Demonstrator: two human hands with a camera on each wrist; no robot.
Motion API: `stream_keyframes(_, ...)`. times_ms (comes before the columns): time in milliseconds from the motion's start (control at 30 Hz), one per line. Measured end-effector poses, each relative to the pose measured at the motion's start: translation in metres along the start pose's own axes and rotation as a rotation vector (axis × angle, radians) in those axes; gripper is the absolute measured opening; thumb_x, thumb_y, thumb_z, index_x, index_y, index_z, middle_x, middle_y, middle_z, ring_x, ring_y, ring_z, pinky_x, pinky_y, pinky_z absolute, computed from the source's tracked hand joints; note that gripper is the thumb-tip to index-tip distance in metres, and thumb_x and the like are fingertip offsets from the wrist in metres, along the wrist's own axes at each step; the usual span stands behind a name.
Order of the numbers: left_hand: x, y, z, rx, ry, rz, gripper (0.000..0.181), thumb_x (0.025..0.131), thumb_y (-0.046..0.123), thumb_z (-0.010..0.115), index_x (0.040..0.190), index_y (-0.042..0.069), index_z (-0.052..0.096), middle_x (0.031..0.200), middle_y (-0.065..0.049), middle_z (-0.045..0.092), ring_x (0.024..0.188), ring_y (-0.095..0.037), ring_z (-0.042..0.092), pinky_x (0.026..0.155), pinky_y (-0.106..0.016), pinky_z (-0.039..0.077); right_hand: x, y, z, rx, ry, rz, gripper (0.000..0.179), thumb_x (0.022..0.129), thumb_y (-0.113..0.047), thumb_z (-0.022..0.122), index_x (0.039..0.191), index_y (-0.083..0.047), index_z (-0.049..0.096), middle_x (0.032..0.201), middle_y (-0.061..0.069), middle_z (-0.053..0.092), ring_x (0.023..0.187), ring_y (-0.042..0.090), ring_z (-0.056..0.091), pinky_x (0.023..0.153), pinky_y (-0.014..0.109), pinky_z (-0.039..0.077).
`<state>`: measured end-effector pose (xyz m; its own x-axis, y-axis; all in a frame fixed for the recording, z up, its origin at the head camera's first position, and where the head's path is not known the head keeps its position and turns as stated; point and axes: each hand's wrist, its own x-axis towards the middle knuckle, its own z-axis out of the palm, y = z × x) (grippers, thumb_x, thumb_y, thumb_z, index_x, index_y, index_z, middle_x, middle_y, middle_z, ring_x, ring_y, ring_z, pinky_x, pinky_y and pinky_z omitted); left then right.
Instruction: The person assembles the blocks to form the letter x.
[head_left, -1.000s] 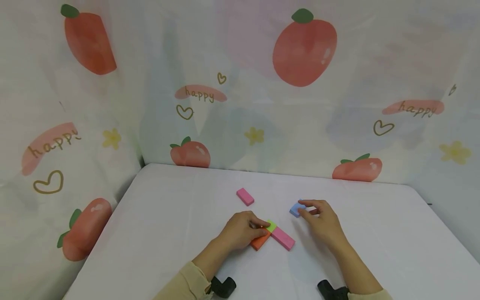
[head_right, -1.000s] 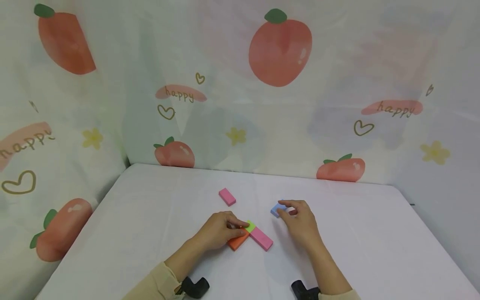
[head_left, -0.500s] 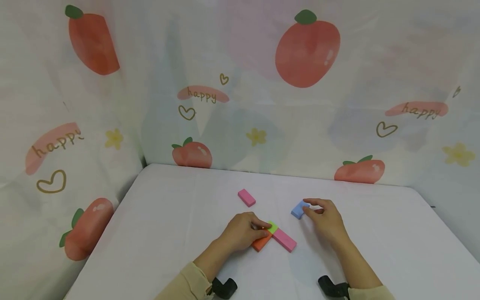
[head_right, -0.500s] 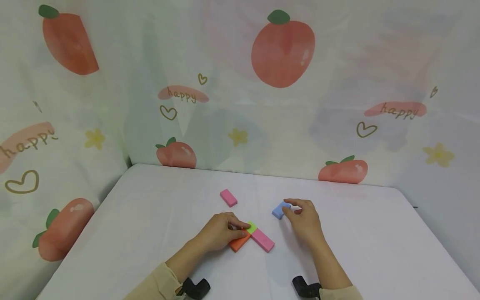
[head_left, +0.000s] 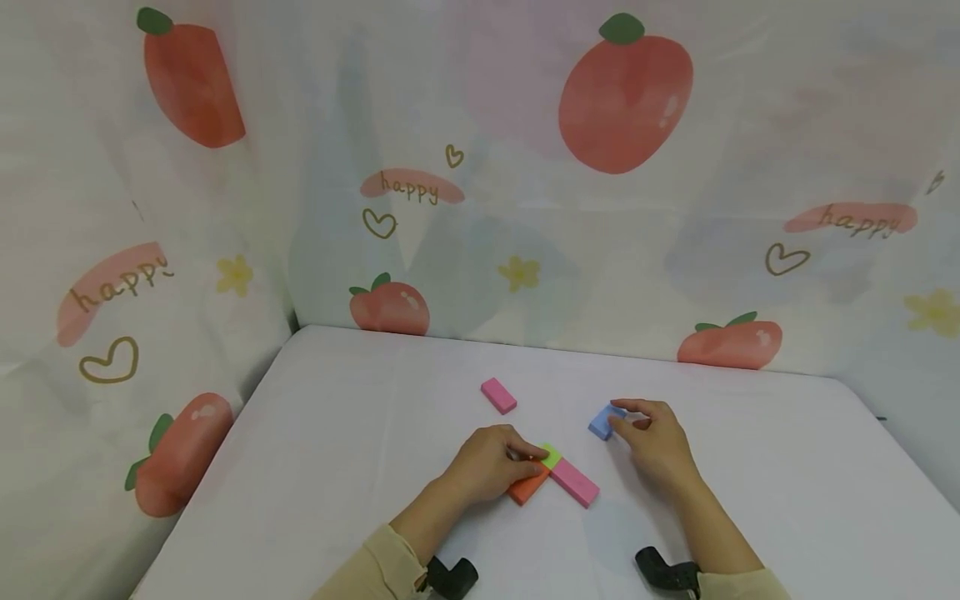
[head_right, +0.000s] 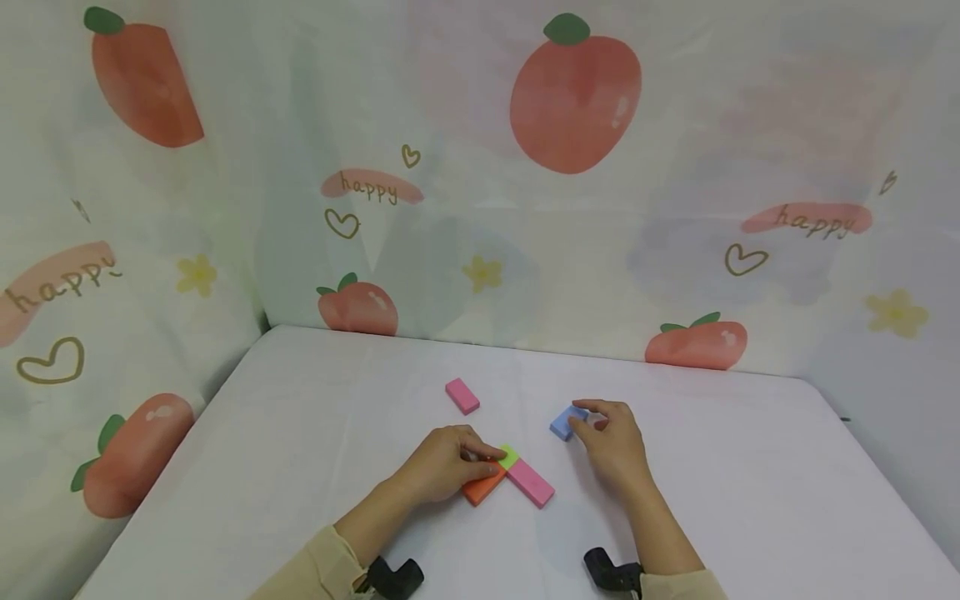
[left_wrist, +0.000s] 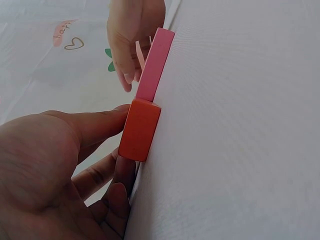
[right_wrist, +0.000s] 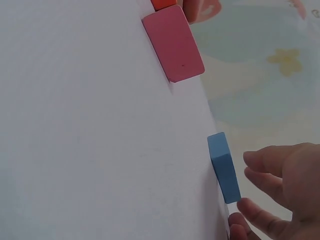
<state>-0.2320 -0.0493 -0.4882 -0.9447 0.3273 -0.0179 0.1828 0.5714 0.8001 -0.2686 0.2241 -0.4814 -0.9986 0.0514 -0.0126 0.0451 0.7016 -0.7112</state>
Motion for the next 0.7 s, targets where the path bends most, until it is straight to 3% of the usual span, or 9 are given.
stream_keyframes(700,-0.0015,0.0048,-0.0005,-0.003,-0.001,-0.009,0.019,0.091,0.028,0.081,0.11,0.03,0.083,0.088,0.014,0.064,0.072,-0.003,0.053,0.064,-0.021,0.042,-0.0005,0.0063,0.0051,-0.063,0.076,-0.081,0.035,0.098,-0.027,0.069,0.129,-0.01,0.073,0.137,0.019,0.058,0.115,0.033,0.058,0.085,0.037,0.045)
